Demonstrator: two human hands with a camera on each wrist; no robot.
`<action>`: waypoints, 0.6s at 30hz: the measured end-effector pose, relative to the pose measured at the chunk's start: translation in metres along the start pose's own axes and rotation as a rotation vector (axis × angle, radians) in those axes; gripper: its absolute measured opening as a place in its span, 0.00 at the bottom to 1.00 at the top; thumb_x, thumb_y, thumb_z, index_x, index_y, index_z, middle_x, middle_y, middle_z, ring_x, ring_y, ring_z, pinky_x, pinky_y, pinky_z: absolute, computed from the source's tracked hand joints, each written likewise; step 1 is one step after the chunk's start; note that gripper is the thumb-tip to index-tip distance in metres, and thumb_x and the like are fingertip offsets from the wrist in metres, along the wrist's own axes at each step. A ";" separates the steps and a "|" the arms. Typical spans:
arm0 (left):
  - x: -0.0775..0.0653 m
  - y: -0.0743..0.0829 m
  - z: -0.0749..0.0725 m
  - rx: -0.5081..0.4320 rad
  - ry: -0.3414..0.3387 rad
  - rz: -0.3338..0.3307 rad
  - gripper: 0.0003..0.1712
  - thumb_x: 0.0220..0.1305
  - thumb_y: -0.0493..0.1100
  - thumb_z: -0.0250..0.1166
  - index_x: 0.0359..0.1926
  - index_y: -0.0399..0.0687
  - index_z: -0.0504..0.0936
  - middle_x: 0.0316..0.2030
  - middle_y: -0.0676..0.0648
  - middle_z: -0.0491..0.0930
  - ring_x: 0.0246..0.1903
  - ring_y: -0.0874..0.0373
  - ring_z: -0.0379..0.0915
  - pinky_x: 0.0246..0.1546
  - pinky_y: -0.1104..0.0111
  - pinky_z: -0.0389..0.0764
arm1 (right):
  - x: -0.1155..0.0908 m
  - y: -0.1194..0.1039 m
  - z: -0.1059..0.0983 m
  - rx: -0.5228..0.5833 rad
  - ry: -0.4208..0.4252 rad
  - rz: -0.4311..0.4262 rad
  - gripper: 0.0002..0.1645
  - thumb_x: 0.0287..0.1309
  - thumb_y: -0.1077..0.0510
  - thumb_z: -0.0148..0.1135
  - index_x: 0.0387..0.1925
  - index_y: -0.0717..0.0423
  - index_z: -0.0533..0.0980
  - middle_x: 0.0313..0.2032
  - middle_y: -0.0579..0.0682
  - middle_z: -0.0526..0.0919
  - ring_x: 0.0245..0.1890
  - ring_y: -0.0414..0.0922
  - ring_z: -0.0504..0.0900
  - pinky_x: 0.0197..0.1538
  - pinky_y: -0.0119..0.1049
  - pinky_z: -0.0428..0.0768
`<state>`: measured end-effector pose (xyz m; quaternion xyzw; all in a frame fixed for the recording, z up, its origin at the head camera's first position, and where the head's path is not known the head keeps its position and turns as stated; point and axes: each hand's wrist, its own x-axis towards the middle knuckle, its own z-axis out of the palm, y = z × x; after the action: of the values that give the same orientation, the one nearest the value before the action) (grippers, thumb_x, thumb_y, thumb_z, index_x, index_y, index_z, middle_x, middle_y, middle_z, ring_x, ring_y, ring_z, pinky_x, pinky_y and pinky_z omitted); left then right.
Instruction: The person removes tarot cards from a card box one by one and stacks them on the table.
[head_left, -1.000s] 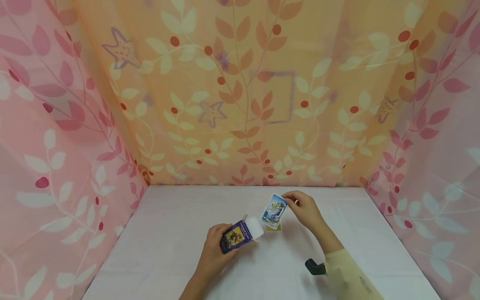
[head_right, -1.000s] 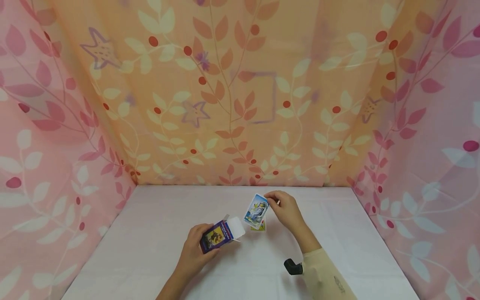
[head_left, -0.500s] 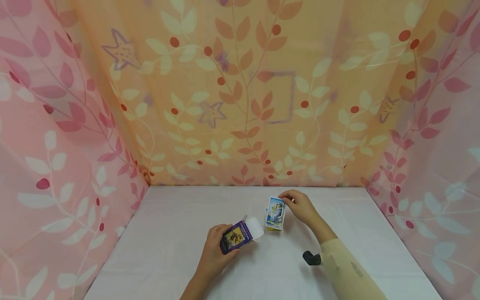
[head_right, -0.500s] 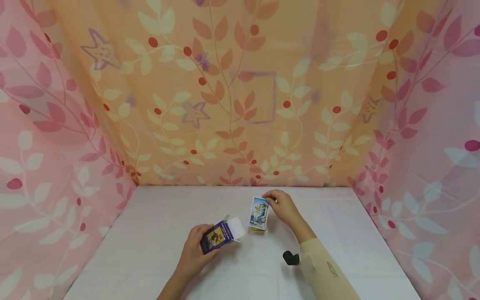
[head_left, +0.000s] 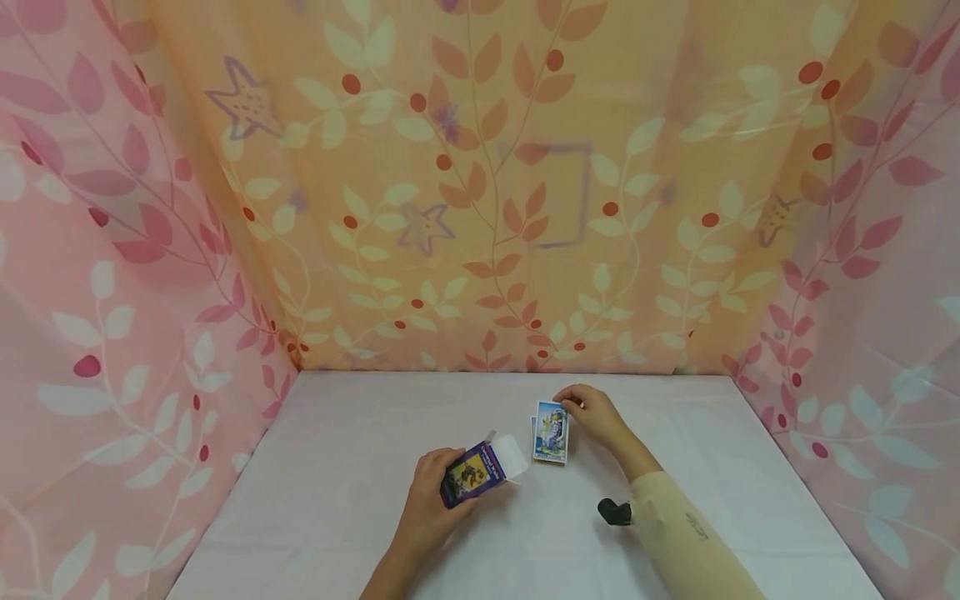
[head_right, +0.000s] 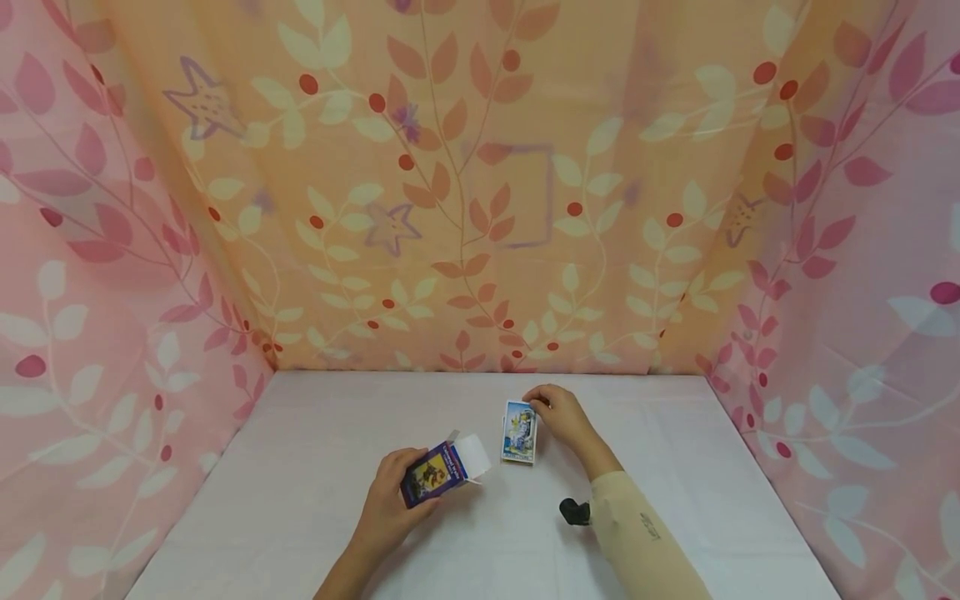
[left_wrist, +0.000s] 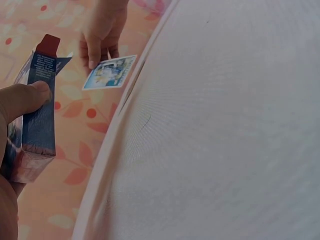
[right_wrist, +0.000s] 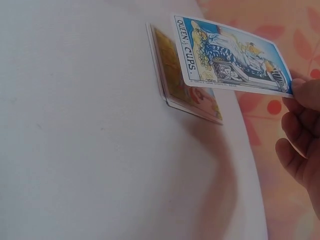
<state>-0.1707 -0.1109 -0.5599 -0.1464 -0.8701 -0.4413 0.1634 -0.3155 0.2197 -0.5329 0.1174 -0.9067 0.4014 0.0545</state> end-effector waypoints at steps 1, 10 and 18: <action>0.000 0.000 0.000 -0.001 -0.003 -0.004 0.48 0.43 0.40 0.85 0.67 0.55 0.74 0.61 0.58 0.71 0.61 0.61 0.66 0.62 0.53 0.78 | 0.000 0.000 0.001 0.001 -0.003 0.003 0.08 0.71 0.62 0.61 0.44 0.51 0.84 0.42 0.48 0.85 0.41 0.46 0.77 0.47 0.41 0.76; 0.000 -0.003 0.000 0.009 0.005 0.018 0.49 0.43 0.41 0.86 0.67 0.57 0.74 0.61 0.58 0.71 0.61 0.61 0.66 0.61 0.55 0.78 | 0.004 0.002 0.009 0.011 -0.030 0.044 0.08 0.71 0.62 0.60 0.44 0.53 0.85 0.44 0.50 0.86 0.44 0.48 0.77 0.53 0.46 0.77; 0.001 -0.002 -0.002 0.007 0.021 0.033 0.48 0.43 0.42 0.86 0.67 0.58 0.74 0.61 0.58 0.72 0.60 0.60 0.67 0.60 0.54 0.79 | 0.006 0.013 0.019 0.030 -0.033 0.071 0.09 0.71 0.61 0.60 0.44 0.53 0.85 0.44 0.49 0.86 0.50 0.49 0.80 0.61 0.53 0.77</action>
<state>-0.1725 -0.1139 -0.5599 -0.1558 -0.8673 -0.4371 0.1802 -0.3251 0.2133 -0.5536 0.0924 -0.9050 0.4146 0.0234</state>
